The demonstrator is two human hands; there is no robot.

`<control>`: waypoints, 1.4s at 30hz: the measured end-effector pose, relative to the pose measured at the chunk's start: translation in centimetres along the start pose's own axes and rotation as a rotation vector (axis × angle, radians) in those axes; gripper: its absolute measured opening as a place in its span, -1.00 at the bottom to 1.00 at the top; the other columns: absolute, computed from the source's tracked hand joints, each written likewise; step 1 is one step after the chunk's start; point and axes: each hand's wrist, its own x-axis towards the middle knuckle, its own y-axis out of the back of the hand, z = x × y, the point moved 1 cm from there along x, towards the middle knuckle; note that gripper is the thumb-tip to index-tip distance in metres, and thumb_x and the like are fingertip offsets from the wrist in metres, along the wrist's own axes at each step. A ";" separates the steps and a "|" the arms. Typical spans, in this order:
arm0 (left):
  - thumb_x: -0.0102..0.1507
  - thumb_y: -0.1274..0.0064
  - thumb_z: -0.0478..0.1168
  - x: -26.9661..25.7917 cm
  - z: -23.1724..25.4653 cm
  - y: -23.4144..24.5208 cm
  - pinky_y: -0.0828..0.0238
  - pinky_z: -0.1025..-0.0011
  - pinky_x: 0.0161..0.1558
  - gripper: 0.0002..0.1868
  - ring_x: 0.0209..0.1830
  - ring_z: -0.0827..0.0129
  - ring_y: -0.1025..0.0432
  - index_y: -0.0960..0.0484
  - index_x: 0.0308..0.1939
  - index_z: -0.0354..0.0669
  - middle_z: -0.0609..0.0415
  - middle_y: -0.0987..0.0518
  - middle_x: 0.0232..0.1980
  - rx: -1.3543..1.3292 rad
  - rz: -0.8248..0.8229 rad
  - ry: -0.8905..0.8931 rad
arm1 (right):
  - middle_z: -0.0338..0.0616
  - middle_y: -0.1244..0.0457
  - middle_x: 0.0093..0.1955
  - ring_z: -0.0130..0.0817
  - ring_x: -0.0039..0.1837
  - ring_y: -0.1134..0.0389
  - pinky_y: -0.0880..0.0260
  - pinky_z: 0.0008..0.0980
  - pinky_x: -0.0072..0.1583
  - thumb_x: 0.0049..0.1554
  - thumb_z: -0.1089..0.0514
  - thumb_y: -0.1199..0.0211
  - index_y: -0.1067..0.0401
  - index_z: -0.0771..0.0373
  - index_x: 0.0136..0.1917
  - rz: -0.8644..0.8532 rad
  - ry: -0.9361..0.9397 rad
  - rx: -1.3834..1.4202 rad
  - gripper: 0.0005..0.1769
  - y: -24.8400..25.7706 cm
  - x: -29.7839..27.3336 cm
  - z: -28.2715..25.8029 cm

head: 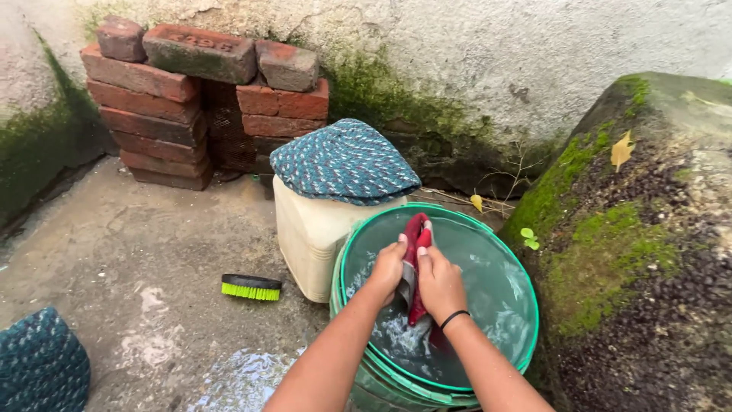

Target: Washing and scrubbing a floor mat and a red cloth in a bucket of water at an outdoor tap.

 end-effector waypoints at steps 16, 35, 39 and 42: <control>0.40 0.03 0.03 0.1 -0.4 -0.5 -0.35 0.36 -0.16 -0.55 -0.28 0.41 -0.37 -0.64 -0.24 -0.34 0.06 -0.59 -0.29 0.323 -0.033 -0.245 | 0.27 -0.33 -0.15 0.32 -0.04 -0.37 -0.34 0.05 -0.04 0.28 -0.09 0.01 -0.45 0.30 -0.03 0.130 0.029 0.189 -0.58 -0.3 1.1 1.8; 0.38 0.12 0.07 0.4 -0.1 -0.1 -0.37 0.30 -0.03 -0.51 -0.16 0.26 -0.50 -0.66 -0.13 -0.33 -0.08 -0.68 -0.16 0.618 -0.026 -0.202 | 0.24 -0.34 -0.24 0.12 -0.17 -0.42 -0.35 -0.10 -0.07 0.26 -0.02 -0.02 -0.46 0.36 -0.06 0.092 0.086 0.290 -0.60 -0.4 1.3 3.0; 0.37 0.14 0.08 1.7 -1.0 1.0 -0.39 0.25 -0.04 -0.51 -0.18 0.14 -0.54 -0.67 -0.13 -0.31 -0.15 -0.69 -0.19 0.587 0.099 -0.191 | 0.30 -0.31 -0.25 0.24 -0.15 -0.39 -0.34 -0.01 -0.11 0.26 -0.04 -0.04 -0.44 0.32 -0.09 0.039 0.112 0.216 -0.63 -0.4 0.2 1.1; 0.38 0.15 0.08 1.8 -1.0 1.2 -0.39 0.24 -0.05 -0.50 -0.20 0.13 -0.53 -0.67 -0.13 -0.31 -0.17 -0.68 -0.20 0.599 0.085 -0.169 | 0.32 -0.32 -0.19 0.34 -0.05 -0.37 -0.33 0.09 -0.08 0.27 -0.06 -0.02 -0.43 0.29 -0.07 0.038 0.131 0.156 -0.62 -0.5 0.2 0.8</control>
